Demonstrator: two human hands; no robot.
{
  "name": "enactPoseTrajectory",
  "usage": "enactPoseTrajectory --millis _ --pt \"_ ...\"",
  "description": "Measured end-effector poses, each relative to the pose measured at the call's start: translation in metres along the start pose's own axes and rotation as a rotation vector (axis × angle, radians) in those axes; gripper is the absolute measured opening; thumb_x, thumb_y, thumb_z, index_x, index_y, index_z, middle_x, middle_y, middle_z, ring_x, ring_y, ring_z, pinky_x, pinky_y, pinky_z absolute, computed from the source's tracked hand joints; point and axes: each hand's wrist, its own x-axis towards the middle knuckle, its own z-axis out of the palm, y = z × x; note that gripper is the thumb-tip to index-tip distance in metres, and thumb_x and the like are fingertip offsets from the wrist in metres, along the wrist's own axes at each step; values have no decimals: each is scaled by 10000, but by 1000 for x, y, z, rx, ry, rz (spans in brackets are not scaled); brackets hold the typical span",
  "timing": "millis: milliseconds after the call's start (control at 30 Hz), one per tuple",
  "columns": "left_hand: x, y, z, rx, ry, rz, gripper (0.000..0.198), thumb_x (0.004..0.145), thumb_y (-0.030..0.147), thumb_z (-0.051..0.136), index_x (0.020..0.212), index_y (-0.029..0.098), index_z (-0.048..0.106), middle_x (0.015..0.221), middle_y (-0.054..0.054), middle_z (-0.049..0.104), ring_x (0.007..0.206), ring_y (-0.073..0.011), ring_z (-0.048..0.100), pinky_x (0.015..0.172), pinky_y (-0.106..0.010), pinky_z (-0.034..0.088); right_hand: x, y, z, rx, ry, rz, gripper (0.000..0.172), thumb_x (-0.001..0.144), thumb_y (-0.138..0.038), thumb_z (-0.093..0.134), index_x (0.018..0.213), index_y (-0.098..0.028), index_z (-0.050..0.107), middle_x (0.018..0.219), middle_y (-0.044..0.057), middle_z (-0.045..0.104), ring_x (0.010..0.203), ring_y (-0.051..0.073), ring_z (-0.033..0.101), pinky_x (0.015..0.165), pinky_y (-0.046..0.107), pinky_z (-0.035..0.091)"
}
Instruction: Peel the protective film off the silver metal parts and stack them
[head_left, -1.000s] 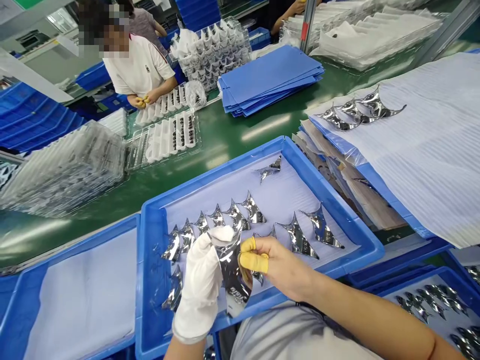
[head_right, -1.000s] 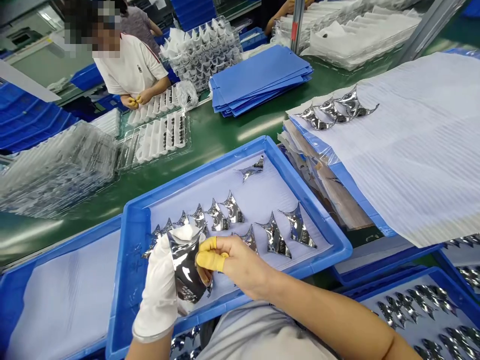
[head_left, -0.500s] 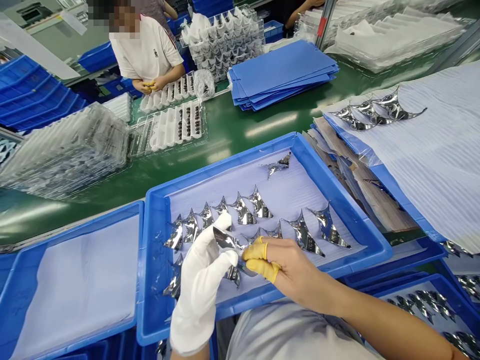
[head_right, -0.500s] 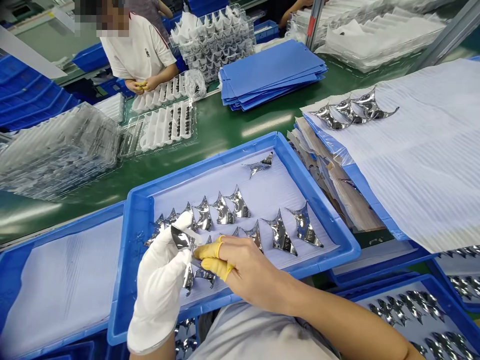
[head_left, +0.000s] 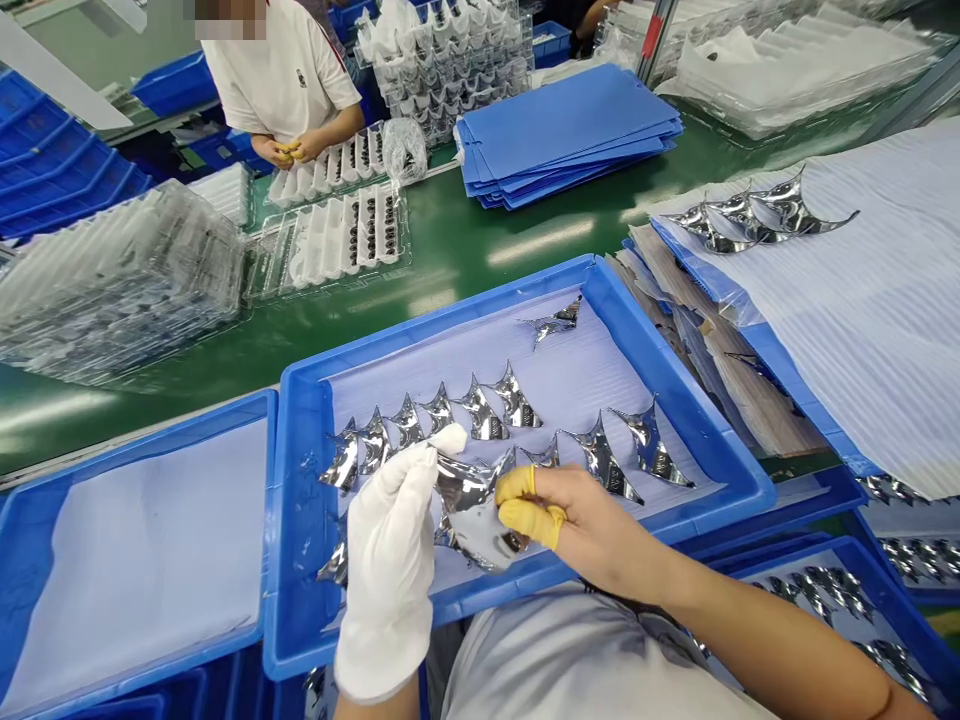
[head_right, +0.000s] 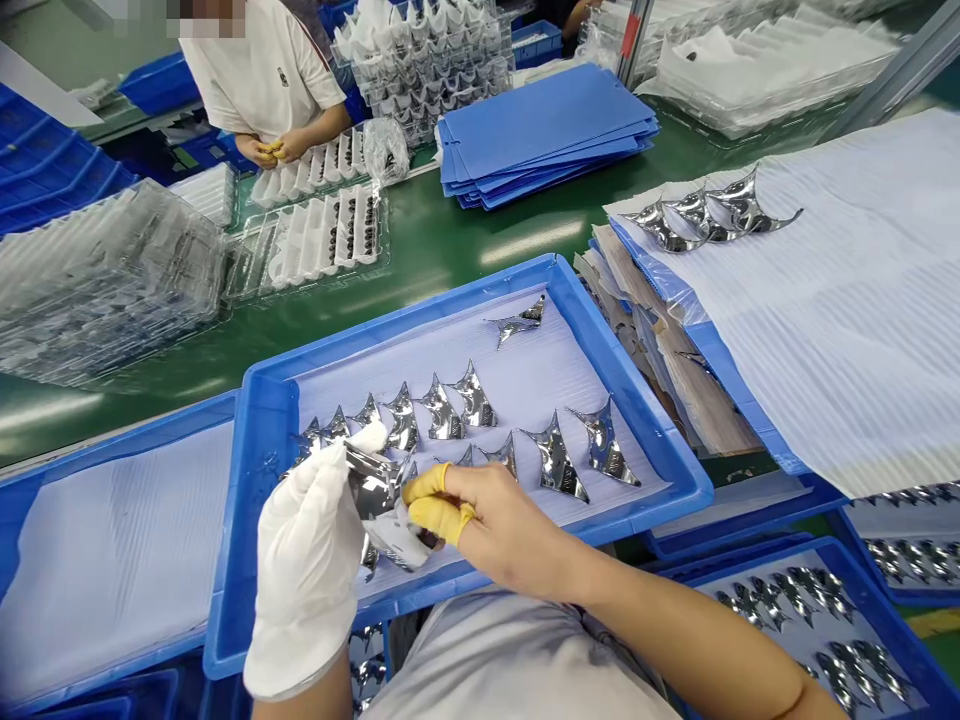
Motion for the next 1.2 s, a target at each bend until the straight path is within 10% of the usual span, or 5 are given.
enactPoseTrajectory --millis 333,533,733,1100,1200 --pt "6 -3 -9 67 -167 -138 409 795 601 648 1056 295 725 1172 -32 714 1214 -279 604 953 -411 563 6 4 0 431 32 261 230 825 -341 679 728 -165 567 588 -39 563 511 91 538 556 232 421" --pt "2 7 4 10 -438 -174 937 636 280 868 1464 326 434 1424 -63 556 1174 -317 623 907 -391 582 8 6 1 496 65 246 245 819 -351 702 737 -160 571 603 -48 560 507 84 551 544 226 439" --pt "3 -2 6 -75 -218 -88 503 836 293 710 1325 255 596 1307 -72 645 1155 -255 634 897 -321 562 9 11 4 568 53 225 320 801 -415 746 727 -157 573 612 -48 552 514 82 538 524 226 462" --pt "10 0 30 -153 -20 -186 268 722 384 789 835 209 620 738 16 655 616 -127 622 608 -262 538 12 33 22 1071 -1 433 332 743 -351 818 729 -138 563 605 -50 514 505 83 563 529 218 476" --pt "10 0 31 -99 -5 -158 282 712 383 798 873 212 641 832 -2 682 756 -152 658 728 -276 565 12 39 26 1143 9 443 320 729 -328 830 779 -130 584 631 -39 536 547 90 578 566 224 498"
